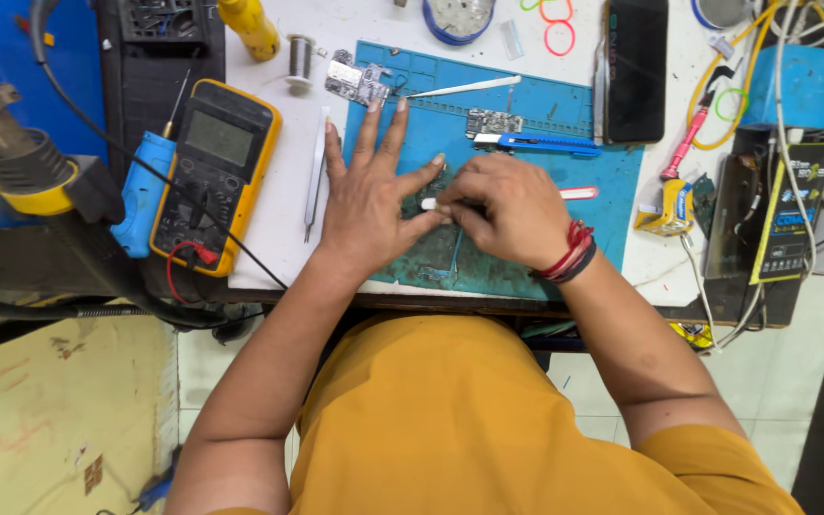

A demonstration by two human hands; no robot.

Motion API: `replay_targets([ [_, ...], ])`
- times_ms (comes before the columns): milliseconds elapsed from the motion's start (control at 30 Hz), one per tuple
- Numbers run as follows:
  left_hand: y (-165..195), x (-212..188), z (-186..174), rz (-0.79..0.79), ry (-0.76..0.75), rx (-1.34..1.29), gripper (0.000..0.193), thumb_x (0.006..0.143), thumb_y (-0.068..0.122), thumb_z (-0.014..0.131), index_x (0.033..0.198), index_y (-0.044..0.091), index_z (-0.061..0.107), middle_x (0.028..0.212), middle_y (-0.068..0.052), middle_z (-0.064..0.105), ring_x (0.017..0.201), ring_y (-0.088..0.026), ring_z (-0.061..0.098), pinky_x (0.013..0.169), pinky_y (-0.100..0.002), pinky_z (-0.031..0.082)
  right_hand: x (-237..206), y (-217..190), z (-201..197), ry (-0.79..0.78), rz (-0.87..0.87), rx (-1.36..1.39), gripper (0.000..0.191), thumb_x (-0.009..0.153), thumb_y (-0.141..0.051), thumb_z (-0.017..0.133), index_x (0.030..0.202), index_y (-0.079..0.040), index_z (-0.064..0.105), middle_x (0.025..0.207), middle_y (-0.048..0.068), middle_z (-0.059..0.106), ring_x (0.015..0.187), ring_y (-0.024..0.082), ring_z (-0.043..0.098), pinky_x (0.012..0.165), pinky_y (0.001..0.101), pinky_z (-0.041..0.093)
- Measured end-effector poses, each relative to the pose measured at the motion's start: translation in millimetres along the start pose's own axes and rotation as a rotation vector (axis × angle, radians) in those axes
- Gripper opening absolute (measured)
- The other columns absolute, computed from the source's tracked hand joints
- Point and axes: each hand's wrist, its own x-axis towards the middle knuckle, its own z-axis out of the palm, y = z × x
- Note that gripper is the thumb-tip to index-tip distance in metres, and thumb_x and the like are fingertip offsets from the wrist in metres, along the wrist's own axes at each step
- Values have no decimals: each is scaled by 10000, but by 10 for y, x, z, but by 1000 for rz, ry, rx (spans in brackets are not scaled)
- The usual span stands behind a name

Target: The person works at an electronics repair bench on a phone motherboard. They position the board on a mat, use a soldering iron and tweezers to solder and rework components on the board, and steady the board with the other hand while working.

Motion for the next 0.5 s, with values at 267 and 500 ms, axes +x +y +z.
replay_targets([
  [267,-2,-3,3,8,-11,20,601,757,572,825,1287,301,741,1681,-168,206,1566,-393,98,1196,-704,-64,0,20,-9,-25,13,39,90,803,-139,806,859,-124,737,813,51,654,789,274,652,691,405,508],
  [500,5,9,-18,0,-7,-4,621,721,580,830,1271,304,745,1681,-172,219,1557,-393,122,1192,-710,-54,-12,33,-25,66,20,-81,89,804,-121,792,875,-127,739,839,49,658,831,292,648,702,413,507],
])
